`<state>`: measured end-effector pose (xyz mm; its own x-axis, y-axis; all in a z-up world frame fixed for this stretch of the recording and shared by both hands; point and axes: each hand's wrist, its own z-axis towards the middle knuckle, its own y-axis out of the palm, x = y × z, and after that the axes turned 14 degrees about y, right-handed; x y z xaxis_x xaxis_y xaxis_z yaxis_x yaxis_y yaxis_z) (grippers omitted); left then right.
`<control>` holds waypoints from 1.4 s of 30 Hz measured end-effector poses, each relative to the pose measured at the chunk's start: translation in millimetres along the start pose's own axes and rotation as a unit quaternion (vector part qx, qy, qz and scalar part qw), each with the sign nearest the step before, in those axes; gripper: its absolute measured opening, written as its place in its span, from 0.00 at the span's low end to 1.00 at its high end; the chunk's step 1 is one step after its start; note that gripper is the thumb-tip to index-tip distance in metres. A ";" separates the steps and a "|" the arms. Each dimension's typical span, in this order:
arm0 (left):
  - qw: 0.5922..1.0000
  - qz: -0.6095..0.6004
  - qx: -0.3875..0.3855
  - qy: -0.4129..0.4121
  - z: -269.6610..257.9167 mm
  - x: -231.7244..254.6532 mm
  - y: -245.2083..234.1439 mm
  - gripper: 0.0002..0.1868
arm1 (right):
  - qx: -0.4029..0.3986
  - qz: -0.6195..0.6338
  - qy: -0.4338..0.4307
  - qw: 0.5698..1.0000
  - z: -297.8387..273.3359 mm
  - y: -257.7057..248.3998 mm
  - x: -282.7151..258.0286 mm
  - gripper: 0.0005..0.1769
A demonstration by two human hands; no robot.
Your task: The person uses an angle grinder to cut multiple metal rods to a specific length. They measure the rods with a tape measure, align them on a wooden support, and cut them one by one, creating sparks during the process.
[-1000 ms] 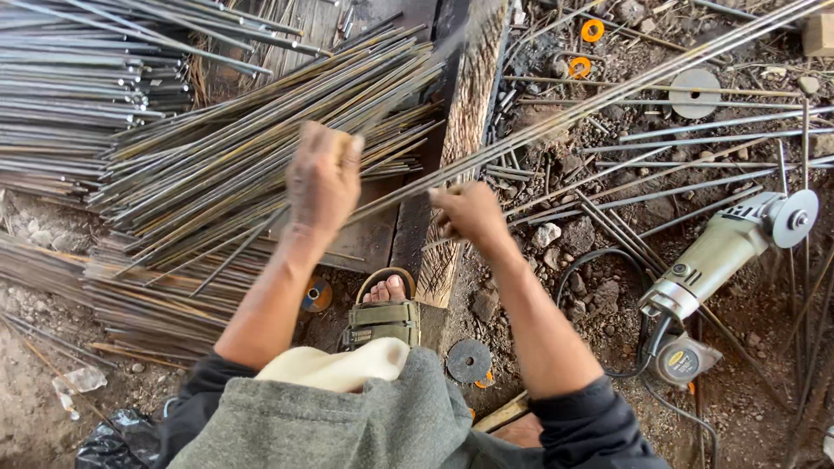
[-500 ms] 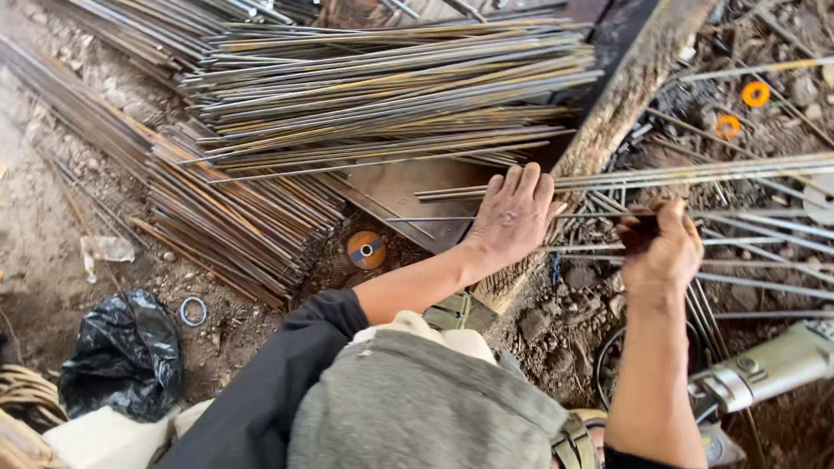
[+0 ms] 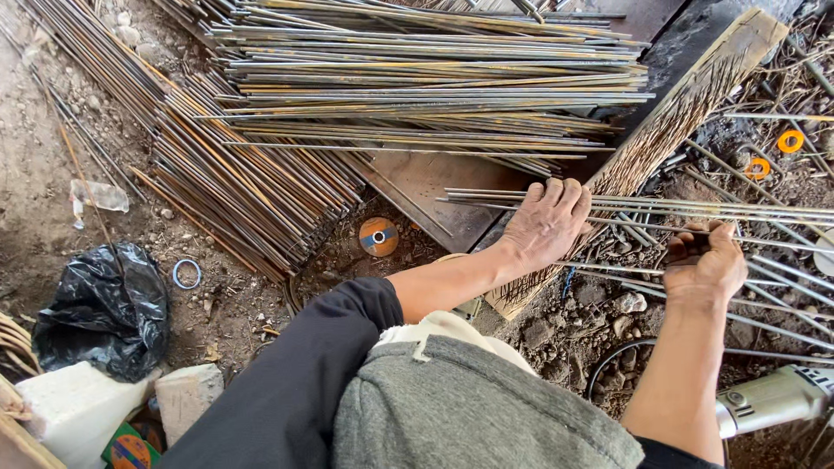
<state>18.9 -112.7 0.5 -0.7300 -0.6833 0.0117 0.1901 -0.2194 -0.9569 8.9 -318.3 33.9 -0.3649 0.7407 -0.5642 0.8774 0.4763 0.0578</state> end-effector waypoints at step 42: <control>0.924 -0.330 -0.181 -0.070 25.2 -24.8 -6.0 0.30 | 0.064 -0.186 -0.120 0.973 112.9 -20.4 -0.7 0.14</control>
<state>52.4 -111.9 13.3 -0.5112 -0.5729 0.6406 -0.5172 -0.3902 -0.7617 26.4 -382.0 -59.8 -0.5945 0.3887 -0.7039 0.7360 0.6157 -0.2816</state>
